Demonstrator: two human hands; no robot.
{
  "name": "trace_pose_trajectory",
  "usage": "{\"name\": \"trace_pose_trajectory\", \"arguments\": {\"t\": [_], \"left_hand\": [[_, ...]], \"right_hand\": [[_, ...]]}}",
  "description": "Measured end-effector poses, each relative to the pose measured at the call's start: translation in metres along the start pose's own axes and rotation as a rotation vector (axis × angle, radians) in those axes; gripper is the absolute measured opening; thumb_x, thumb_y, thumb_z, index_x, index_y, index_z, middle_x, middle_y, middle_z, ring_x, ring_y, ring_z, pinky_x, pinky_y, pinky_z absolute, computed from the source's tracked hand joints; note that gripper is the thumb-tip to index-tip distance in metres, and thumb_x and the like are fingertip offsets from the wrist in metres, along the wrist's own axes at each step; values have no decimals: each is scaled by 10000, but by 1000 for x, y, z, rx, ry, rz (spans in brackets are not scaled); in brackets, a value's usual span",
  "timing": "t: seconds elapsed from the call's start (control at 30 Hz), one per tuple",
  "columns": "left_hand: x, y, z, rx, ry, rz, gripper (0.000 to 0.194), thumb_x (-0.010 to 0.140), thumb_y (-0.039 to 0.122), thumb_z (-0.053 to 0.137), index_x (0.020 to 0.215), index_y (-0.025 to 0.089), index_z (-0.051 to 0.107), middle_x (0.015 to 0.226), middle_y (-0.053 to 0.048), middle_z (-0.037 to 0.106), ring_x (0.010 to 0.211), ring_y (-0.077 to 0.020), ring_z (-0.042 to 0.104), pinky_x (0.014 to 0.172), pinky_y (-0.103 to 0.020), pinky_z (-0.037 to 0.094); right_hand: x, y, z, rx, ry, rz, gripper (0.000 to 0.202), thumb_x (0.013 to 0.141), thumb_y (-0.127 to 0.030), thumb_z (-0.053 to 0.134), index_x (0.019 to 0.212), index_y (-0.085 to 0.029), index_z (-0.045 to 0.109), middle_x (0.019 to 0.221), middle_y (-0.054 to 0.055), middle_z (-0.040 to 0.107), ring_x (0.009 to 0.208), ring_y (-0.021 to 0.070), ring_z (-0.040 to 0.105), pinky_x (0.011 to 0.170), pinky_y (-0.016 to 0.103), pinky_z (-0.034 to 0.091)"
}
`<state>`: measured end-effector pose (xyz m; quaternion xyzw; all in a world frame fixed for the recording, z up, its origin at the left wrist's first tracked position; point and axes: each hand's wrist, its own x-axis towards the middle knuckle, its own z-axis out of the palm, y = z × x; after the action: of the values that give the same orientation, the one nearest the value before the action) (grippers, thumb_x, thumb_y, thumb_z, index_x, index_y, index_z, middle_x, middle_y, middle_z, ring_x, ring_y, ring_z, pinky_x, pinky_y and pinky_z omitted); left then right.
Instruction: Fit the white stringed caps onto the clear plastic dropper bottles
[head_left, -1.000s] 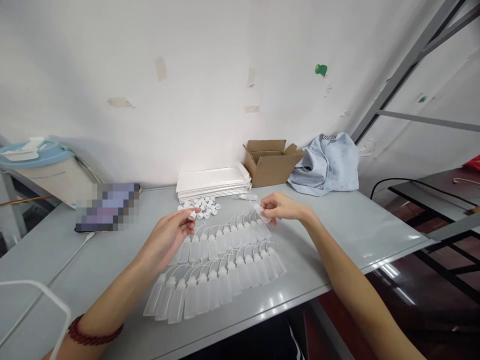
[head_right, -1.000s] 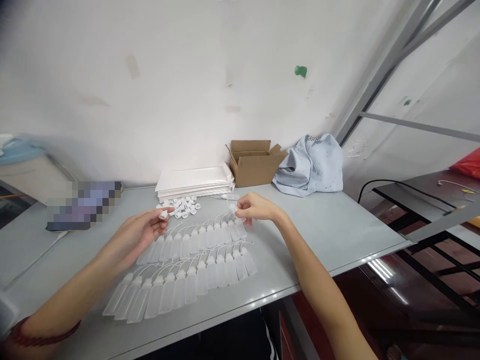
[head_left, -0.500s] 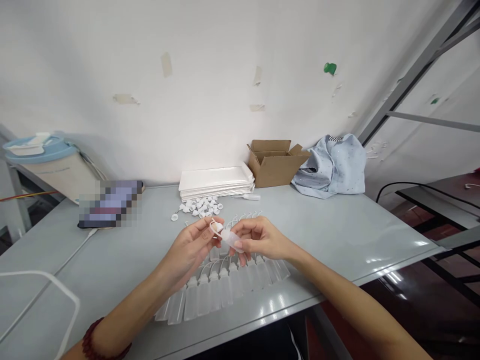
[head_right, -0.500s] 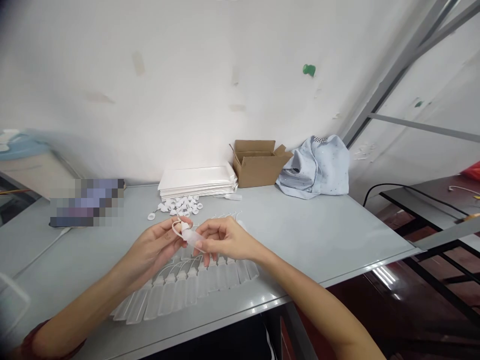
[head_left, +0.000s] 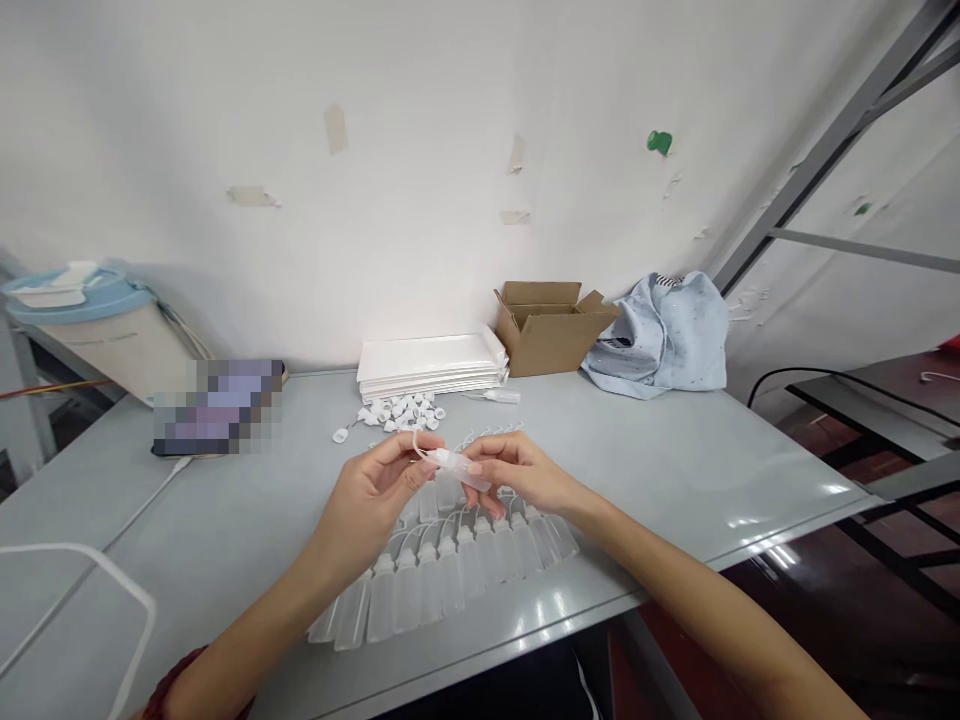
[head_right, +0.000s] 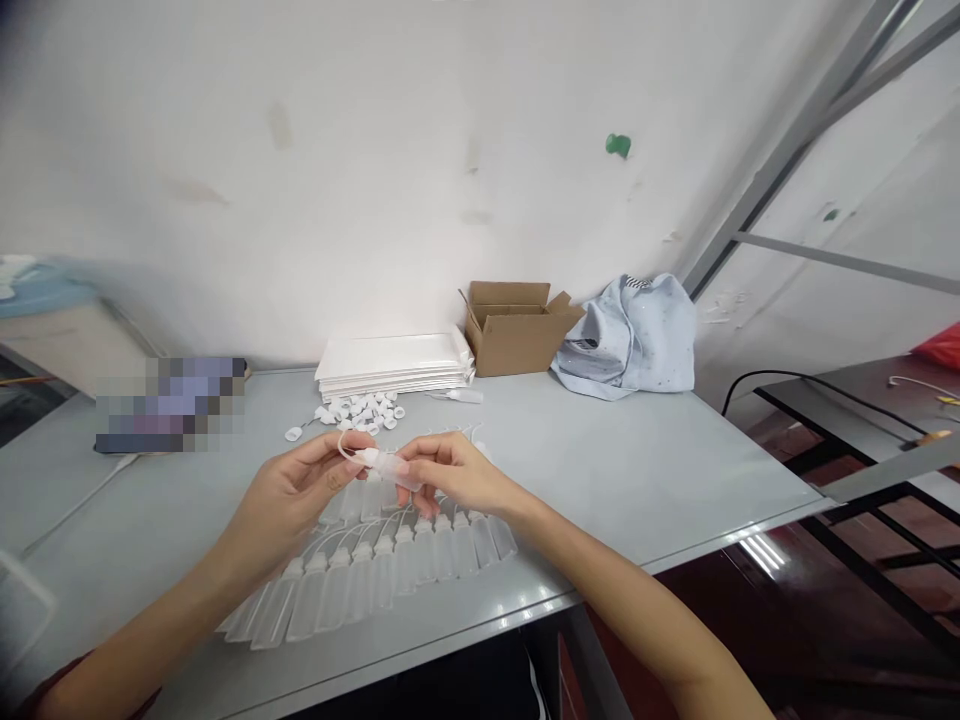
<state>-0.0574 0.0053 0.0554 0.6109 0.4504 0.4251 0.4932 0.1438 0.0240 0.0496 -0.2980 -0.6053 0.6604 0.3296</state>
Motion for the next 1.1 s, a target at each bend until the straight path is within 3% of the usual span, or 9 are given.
{"name": "trace_pose_trajectory", "arguments": {"t": [0.17, 0.33, 0.53, 0.63, 0.73, 0.93, 1.0, 1.1], "left_hand": [[2, 6, 1, 121, 34, 67, 191, 811, 368, 610, 907, 214, 665, 849, -10, 665, 838, -178, 617, 753, -264, 502], [2, 1, 4, 153, 47, 152, 154, 817, 324, 601, 886, 208, 673, 870, -17, 665, 812, -158, 628, 726, -239, 520], [2, -4, 6, 191, 47, 304, 120, 833, 271, 579, 830, 203, 677, 914, -37, 652, 915, -161, 606, 815, -244, 508], [3, -1, 4, 151, 24, 249, 124, 818, 292, 600, 839, 204, 685, 921, -35, 662, 922, -169, 611, 811, -249, 512], [4, 3, 2, 111, -25, 104, 163, 817, 343, 606, 858, 209, 689, 901, -23, 679, 872, -167, 628, 790, -254, 518], [7, 0, -1, 53, -169, -140, 344, 846, 464, 534, 723, 170, 661, 667, -14, 635, 586, -143, 613, 599, -269, 536], [7, -2, -1, 115, -190, -113, 301, 848, 441, 537, 786, 176, 666, 657, -8, 628, 569, -141, 603, 580, -266, 527], [6, -8, 0, 234, -140, 63, 214, 847, 357, 545, 927, 196, 662, 776, -20, 660, 626, -141, 604, 617, -261, 524]], "right_hand": [[1, 0, -2, -58, 24, -18, 222, 874, -333, 535, 841, -124, 602, 610, -43, 509, 410, 34, 425, 433, 190, 350], [2, 3, 1, -10, 44, 40, 350, 898, -438, 476, 687, -159, 453, 603, -55, 423, 405, 32, 379, 390, 186, 284], [2, 2, 3, 68, 52, 115, 317, 902, -477, 447, 906, -169, 521, 535, -88, 371, 370, 35, 308, 369, 175, 226], [1, 2, 2, 112, 52, 138, 310, 905, -479, 437, 972, -186, 511, 511, -98, 360, 355, 38, 279, 359, 170, 211], [0, 1, 2, 127, 55, 142, 293, 906, -477, 437, 964, -196, 493, 497, -105, 345, 351, 36, 266, 359, 163, 216], [0, -1, 4, 59, 73, 144, 284, 906, -478, 437, 927, -197, 475, 462, -115, 324, 343, 38, 258, 349, 150, 228], [0, -1, 5, 47, 79, 150, 272, 912, -469, 425, 914, -201, 470, 441, -121, 307, 333, 40, 245, 338, 145, 220], [1, -1, 4, 50, 79, 171, 253, 924, -450, 404, 912, -206, 471, 417, -124, 304, 316, 41, 227, 321, 145, 197]]}}
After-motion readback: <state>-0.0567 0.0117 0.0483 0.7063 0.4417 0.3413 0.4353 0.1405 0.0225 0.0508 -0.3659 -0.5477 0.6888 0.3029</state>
